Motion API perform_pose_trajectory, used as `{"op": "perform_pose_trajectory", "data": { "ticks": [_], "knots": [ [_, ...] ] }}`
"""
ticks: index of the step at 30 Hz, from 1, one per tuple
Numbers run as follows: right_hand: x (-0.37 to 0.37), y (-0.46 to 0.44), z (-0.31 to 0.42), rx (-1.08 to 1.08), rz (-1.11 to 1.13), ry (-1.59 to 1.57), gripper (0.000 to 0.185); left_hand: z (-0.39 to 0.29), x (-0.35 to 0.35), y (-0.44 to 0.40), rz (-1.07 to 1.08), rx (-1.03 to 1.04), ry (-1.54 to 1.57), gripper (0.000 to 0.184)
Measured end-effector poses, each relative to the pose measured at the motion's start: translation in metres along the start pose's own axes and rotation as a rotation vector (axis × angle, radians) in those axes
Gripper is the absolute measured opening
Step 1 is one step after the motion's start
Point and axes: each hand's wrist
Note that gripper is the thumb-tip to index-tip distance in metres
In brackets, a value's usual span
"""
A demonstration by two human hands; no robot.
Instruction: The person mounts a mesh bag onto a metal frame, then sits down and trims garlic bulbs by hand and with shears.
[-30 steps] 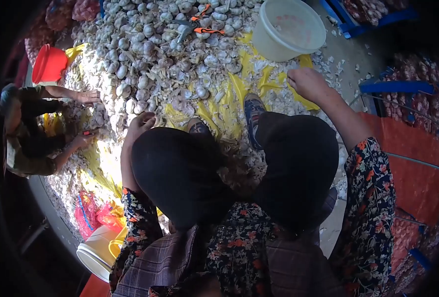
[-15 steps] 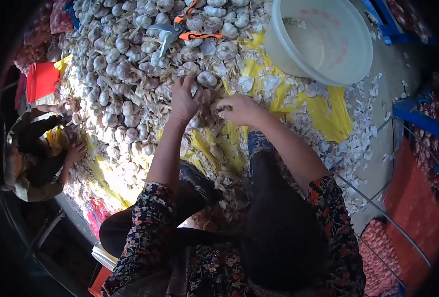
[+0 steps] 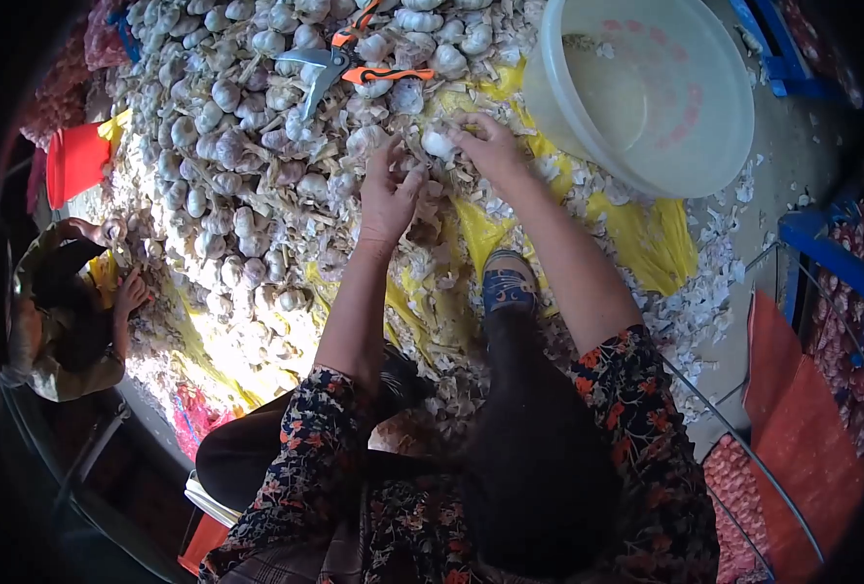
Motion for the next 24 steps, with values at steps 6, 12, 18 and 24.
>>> {"op": "perform_pose_trajectory", "data": {
  "ticks": [6,12,18,24],
  "knots": [
    [-0.003,0.022,0.0,0.006,-0.118,-0.078,0.019,-0.021,0.022,-0.017,0.249,0.035,0.508,0.068],
    [-0.022,0.021,-0.007,0.048,-0.465,0.211,0.016,0.016,0.032,-0.033,-0.065,-0.076,-0.077,0.052],
    [-0.039,0.025,-0.014,0.06,-0.306,0.54,0.025,-0.041,0.059,-0.066,0.133,0.172,-0.294,0.059],
    [-0.046,0.048,-0.032,0.035,-0.273,0.351,0.037,-0.025,0.091,-0.097,0.288,0.177,-0.228,0.063]
  ]
}}
Point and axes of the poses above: each hand's wrist, its own y-axis away from the middle knuckle, its own x-axis out of the palm, z = x × y, and after that the axes turned 14 degrees about z, right-handed
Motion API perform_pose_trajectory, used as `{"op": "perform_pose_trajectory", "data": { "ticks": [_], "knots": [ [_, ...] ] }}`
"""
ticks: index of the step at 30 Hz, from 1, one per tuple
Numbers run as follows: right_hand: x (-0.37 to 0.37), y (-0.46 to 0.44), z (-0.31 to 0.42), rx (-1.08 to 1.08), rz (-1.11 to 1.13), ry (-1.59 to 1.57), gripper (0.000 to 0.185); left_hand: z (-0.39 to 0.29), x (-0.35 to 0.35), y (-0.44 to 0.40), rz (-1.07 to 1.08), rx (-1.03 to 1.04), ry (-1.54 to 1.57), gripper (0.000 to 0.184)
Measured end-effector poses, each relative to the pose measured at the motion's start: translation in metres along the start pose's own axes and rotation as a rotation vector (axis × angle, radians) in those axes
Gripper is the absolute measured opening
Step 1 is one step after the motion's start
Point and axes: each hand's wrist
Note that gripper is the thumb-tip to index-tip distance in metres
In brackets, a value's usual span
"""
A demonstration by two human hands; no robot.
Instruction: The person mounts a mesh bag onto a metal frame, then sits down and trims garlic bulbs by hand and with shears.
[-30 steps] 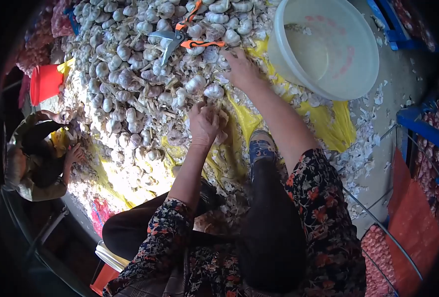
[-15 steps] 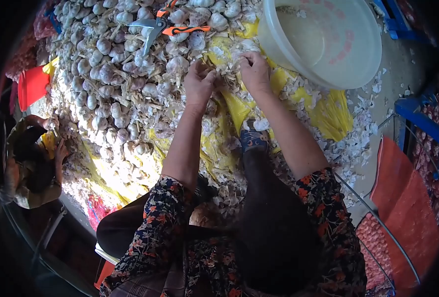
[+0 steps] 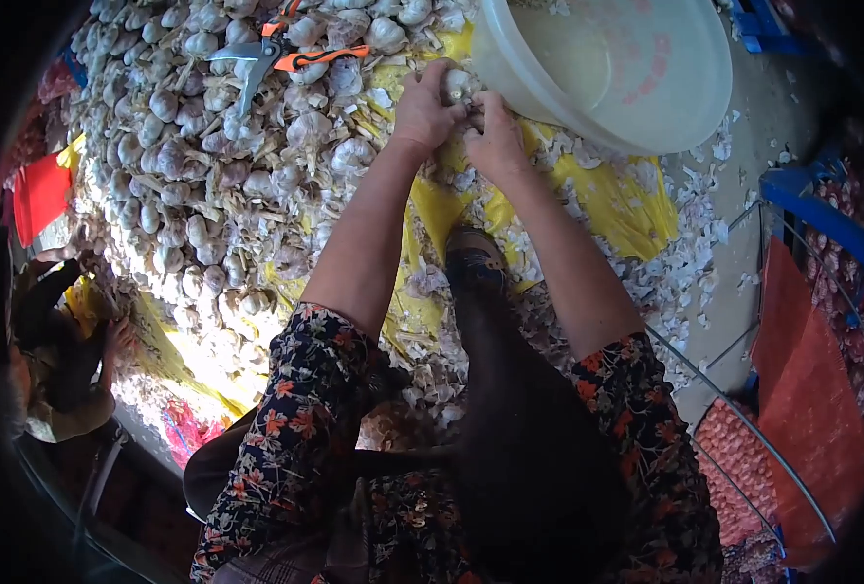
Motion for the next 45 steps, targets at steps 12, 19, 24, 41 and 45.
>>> {"op": "perform_pose_trajectory", "data": {
  "ticks": [12,19,24,41,45],
  "knots": [
    [0.013,0.072,0.061,-0.195,0.118,-0.611,0.03,-0.042,0.006,0.132,-0.104,0.125,0.811,0.067],
    [0.012,0.087,0.071,0.131,0.065,-1.407,0.024,-0.056,0.011,0.165,-0.081,0.205,0.46,0.07],
    [0.012,0.112,0.072,0.057,0.24,-0.959,0.039,-0.057,-0.003,0.177,0.085,0.058,0.394,0.073],
    [0.009,0.114,0.089,0.36,0.017,-1.396,0.027,-0.072,0.036,0.184,-0.106,0.028,1.434,0.027],
    [0.016,0.102,0.061,0.082,-0.141,-0.906,0.039,-0.075,0.047,0.171,-0.266,-0.038,1.513,0.025]
  ]
}}
Point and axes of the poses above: each hand's wrist, its own y-axis away from the middle knuckle, its own x-axis out of the palm, z = x × y, and after that the axes turned 14 degrees about z, right-handed
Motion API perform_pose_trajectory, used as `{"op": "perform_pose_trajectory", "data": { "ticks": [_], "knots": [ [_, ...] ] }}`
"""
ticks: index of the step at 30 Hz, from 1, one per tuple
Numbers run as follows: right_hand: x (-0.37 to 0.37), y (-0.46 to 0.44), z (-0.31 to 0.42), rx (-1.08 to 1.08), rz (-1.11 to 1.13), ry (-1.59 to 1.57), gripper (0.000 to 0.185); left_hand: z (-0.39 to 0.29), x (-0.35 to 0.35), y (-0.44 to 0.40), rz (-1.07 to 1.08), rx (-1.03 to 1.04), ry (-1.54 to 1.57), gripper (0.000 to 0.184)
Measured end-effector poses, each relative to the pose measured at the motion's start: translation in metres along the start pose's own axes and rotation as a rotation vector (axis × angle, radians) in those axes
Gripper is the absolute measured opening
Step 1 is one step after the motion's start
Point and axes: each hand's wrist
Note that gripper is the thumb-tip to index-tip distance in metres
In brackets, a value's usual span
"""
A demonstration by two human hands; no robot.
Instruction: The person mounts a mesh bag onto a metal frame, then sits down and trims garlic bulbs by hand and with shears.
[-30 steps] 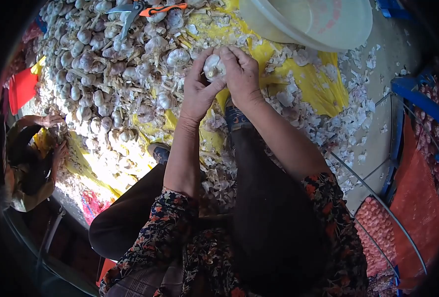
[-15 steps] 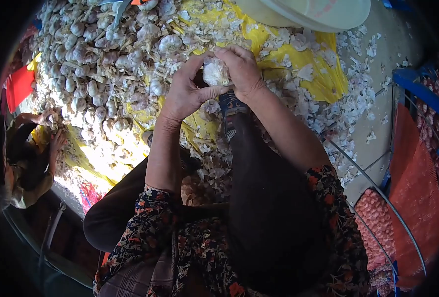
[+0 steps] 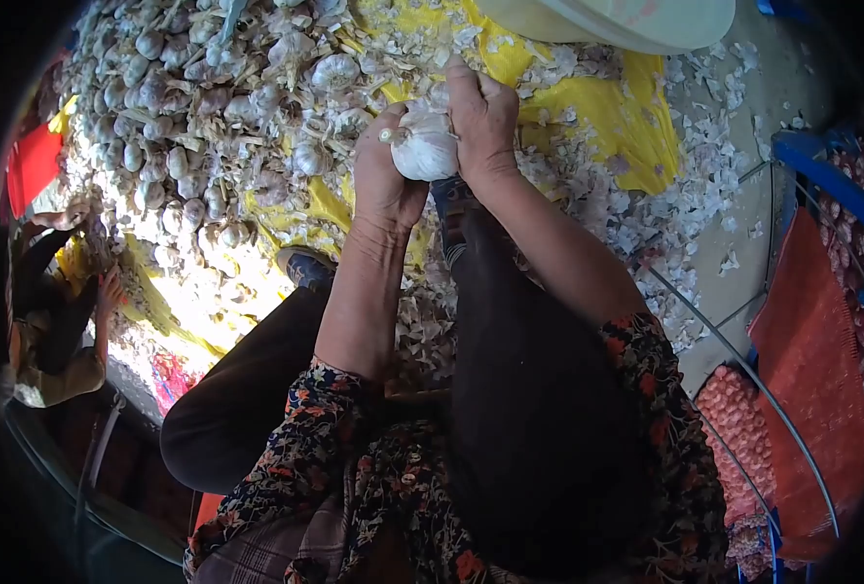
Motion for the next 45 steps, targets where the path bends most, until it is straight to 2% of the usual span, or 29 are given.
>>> {"op": "perform_pose_trajectory", "data": {
  "ticks": [1,3,4,5,7,8,9,11,12,13,15,16,19,21,23,24,27,29,30,31,32,34,36,37,39,40,41,43,45],
  "knots": [
    [-0.002,0.001,0.002,0.007,0.0,0.006,0.039,-0.006,0.008,0.003,-0.005,-0.001,0.007,0.025],
    [-0.005,0.0,0.007,-0.203,0.06,0.696,0.031,-0.022,0.018,0.011,0.042,-0.11,0.02,0.026],
    [-0.003,0.002,0.011,-0.24,0.067,0.838,0.027,-0.023,0.008,0.011,0.148,-0.15,-0.034,0.027],
    [-0.004,0.004,0.008,-0.234,0.07,0.835,0.027,-0.022,0.001,0.012,0.141,-0.153,-0.036,0.027],
    [-0.013,0.003,0.005,-0.325,0.191,1.372,0.024,-0.021,-0.015,0.007,0.079,-0.108,0.385,0.034],
    [-0.022,0.006,0.001,-0.266,0.238,1.562,0.028,-0.019,-0.028,0.002,0.103,-0.059,0.532,0.034],
    [-0.024,0.009,0.005,-0.268,0.241,1.561,0.028,-0.022,-0.029,0.0,0.102,-0.056,0.531,0.034],
    [-0.026,0.016,0.009,-0.414,0.275,1.059,0.037,-0.023,-0.031,-0.002,-0.119,-0.011,0.332,0.024],
    [-0.014,0.024,0.019,-0.491,0.377,1.044,0.04,-0.023,-0.038,-0.003,-0.025,-0.021,0.399,0.025],
    [0.003,0.033,0.026,-0.571,0.474,1.028,0.043,-0.017,-0.042,-0.003,-0.025,-0.023,0.404,0.025],
    [0.012,0.035,0.017,-0.544,0.562,0.993,0.048,-0.008,-0.051,-0.002,0.206,-0.035,0.614,0.029],
    [0.01,0.026,0.008,-0.584,0.596,0.946,0.052,-0.01,-0.046,-0.002,0.135,-0.061,0.623,0.023],
    [0.012,0.024,0.001,-0.665,0.609,0.889,0.062,-0.019,-0.034,0.001,0.166,-0.037,0.634,0.021],
    [0.013,0.029,0.001,-0.551,0.555,0.742,0.061,-0.02,-0.042,-0.001,0.162,-0.058,0.58,0.022],
    [0.01,0.026,-0.002,-0.569,0.549,0.729,0.062,-0.011,-0.073,-0.012,0.313,0.043,0.433,0.028],
    [0.009,0.025,-0.003,-0.579,0.609,0.718,0.062,-0.015,-0.078,-0.013,0.311,0.045,0.433,0.028],
    [0.006,0.027,-0.001,-0.582,0.675,0.703,0.061,-0.029,-0.07,-0.008,0.31,-0.069,0.398,0.035],
    [0.002,0.024,-0.002,-0.587,0.681,0.706,0.059,-0.055,-0.005,0.007,-0.205,-0.117,0.118,0.04],
    [0.005,0.019,-0.002,-0.459,0.67,0.551,0.06,-0.051,0.002,0.011,-0.04,-0.033,0.132,0.041],
    [0.006,0.016,-0.002,-0.327,0.656,0.396,0.06,-0.042,0.006,0.011,0.004,-0.013,-0.123,0.037],
    [0.002,0.026,0.002,-0.147,0.636,0.193,0.062,-0.039,0.008,0.015,0.025,-0.031,-0.092,0.031],
    [0.0,0.027,0.006,-0.167,0.7,0.27,0.063,-0.037,0.007,0.02,0.046,-0.052,-0.063,0.025],
    [-0.002,0.027,0.007,-0.183,0.763,0.352,0.065,-0.031,0.0,0.021,0.025,-0.028,0.123,0.02],
    [-0.002,0.03,0.006,-0.207,0.722,0.415,0.059,-0.027,-0.003,0.021,0.019,-0.033,0.126,0.02],
    [0.0,0.032,0.005,-0.262,0.647,0.544,0.047,-0.019,-0.003,0.016,-0.134,-0.074,0.185,0.021],
    [0.008,0.035,0.004,-0.457,0.518,0.574,0.032,-0.014,0.001,0.01,-0.228,-0.086,0.251,0.026],
    [0.007,0.034,0.002,-0.457,0.519,0.574,0.032,-0.011,0.002,0.01,-0.228,-0.085,0.252,0.026],
    [0.007,0.035,0.002,-0.309,0.448,0.47,0.024,-0.006,0.006,0.012,-0.252,-0.051,0.402,0.029],
    [0.007,0.036,0.006,-0.345,0.436,0.468,0.021,-0.003,0.009,0.011,-0.271,-0.051,0.456,0.028]
  ]
}}
Point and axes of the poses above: each hand's wrist, its own y-axis away from the middle knuckle, its own x-axis out of the palm, z = x × y, and after that the axes turned 14 degrees about z, right-handed
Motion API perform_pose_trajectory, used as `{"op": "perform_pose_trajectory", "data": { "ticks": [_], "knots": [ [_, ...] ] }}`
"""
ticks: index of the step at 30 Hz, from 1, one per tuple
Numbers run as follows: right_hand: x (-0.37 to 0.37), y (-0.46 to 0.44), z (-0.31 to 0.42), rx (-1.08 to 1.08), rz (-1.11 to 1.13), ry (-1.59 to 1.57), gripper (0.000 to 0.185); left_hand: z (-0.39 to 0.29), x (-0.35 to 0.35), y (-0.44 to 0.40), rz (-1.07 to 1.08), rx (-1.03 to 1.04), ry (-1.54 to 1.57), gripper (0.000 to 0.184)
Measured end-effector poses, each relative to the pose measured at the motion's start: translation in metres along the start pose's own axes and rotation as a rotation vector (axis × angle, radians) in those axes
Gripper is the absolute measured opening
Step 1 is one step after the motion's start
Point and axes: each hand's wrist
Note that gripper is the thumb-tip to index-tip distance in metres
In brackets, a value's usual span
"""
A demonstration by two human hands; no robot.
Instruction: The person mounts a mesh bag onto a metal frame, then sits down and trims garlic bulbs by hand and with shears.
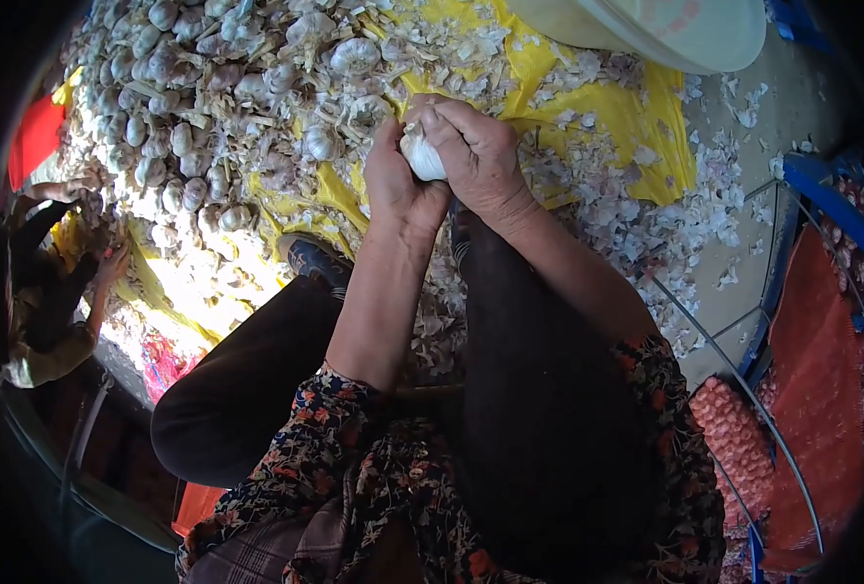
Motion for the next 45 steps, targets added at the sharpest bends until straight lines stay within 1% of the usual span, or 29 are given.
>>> {"op": "perform_pose_trajectory", "data": {
  "ticks": [2,3,4,5,6,8,9,10,12,13,15,16,18,19,21,22,24,28,30,34,37,39,40,42,43,45],
  "knots": [
    [-0.003,0.0,0.007,0.177,0.069,-0.165,0.021,0.0,0.003,0.001,-0.037,0.131,-0.182,0.03],
    [-0.004,0.0,0.005,0.177,0.073,-0.166,0.021,-0.002,0.007,0.0,-0.058,0.148,-0.176,0.032],
    [-0.006,-0.001,0.002,0.067,0.092,-0.091,0.022,-0.006,0.003,-0.002,-0.058,0.152,-0.176,0.032],
    [-0.009,-0.001,-0.001,-0.044,0.108,-0.016,0.023,-0.013,-0.004,-0.004,0.01,0.139,-0.202,0.034],
    [-0.013,0.001,0.005,-0.042,0.11,-0.018,0.023,-0.017,-0.009,-0.006,0.075,0.125,-0.226,0.035],
    [-0.026,0.006,0.025,0.042,0.253,0.249,0.03,-0.024,-0.005,-0.006,0.032,0.149,-0.286,0.039],
    [-0.027,0.006,0.029,0.055,0.266,0.201,0.037,-0.027,-0.001,-0.004,0.013,0.124,-0.364,0.04],
    [-0.029,0.004,0.033,0.057,0.265,0.203,0.037,-0.029,0.003,-0.002,-0.004,0.097,-0.442,0.042],
    [-0.035,0.0,0.047,0.137,0.39,0.289,0.041,-0.03,0.01,0.001,-0.014,0.086,-0.458,0.043],
    [-0.034,-0.001,0.05,0.143,0.387,0.288,0.041,-0.032,0.013,0.002,-0.002,0.081,-0.487,0.043],
    [-0.031,-0.003,0.054,0.228,0.392,0.142,0.044,-0.037,0.013,0.003,0.029,0.063,-0.551,0.042],
    [-0.031,-0.004,0.056,0.231,0.393,0.139,0.044,-0.037,0.013,0.003,0.024,0.062,-0.552,0.042],
    [-0.034,-0.006,0.056,0.339,0.465,0.041,0.04,-0.039,0.015,0.001,0.006,0.038,-0.598,0.055],
    [-0.035,-0.006,0.052,0.34,0.465,0.04,0.04,-0.04,0.013,-0.001,0.005,0.036,-0.599,0.055],
    [-0.037,-0.005,0.041,0.326,0.451,-0.214,0.031,-0.042,0.01,-0.002,0.037,-0.065,-0.537,0.055],
    [-0.04,-0.005,0.038,0.331,0.451,-0.215,0.031,-0.042,0.009,-0.002,0.034,-0.068,-0.534,0.055],
    [-0.043,-0.004,0.033,0.335,0.529,-0.259,0.024,-0.042,0.008,-0.002,0.012,-0.129,-0.527,0.053],
    [-0.042,-0.002,0.033,0.377,0.534,-0.311,0.019,-0.043,-0.004,-0.006,0.041,-0.174,-0.533,0.052],
    [-0.036,0.001,0.037,0.311,0.507,0.008,0.016,-0.04,-0.004,-0.007,0.038,-0.11,-0.66,0.051],
    [-0.037,0.0,0.036,0.338,0.534,0.039,0.018,-0.043,-0.001,-0.003,0.053,-0.085,-0.749,0.05],
    [-0.041,-0.001,0.031,0.321,0.597,-0.052,0.02,-0.045,0.0,-0.002,0.067,-0.111,-0.802,0.05],
    [-0.041,0.001,0.028,0.437,0.555,-0.289,0.022,-0.045,-0.001,-0.001,0.069,-0.138,-0.79,0.05],
    [-0.04,0.003,0.027,0.442,0.558,-0.291,0.022,-0.045,-0.002,-0.001,0.064,-0.138,-0.786,0.05],
    [-0.036,0.007,0.026,0.331,0.545,-0.015,0.022,-0.043,-0.003,-0.003,0.052,-0.117,-0.822,0.05],
    [-0.036,0.006,0.028,0.334,0.543,-0.014,0.022,-0.043,-0.003,-0.003,0.052,-0.12,-0.82,0.05],
    [-0.037,0.001,0.033,0.381,0.605,0.16,0.023,-0.043,-0.004,-0.002,0.054,-0.114,-0.883,0.049]
  ]
}}
Point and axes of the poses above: each hand's wrist, its own y-axis away from the middle knuckle, its own x-axis out of the palm, z = x × y, and after that the axes turned 14 degrees about z, right-handed
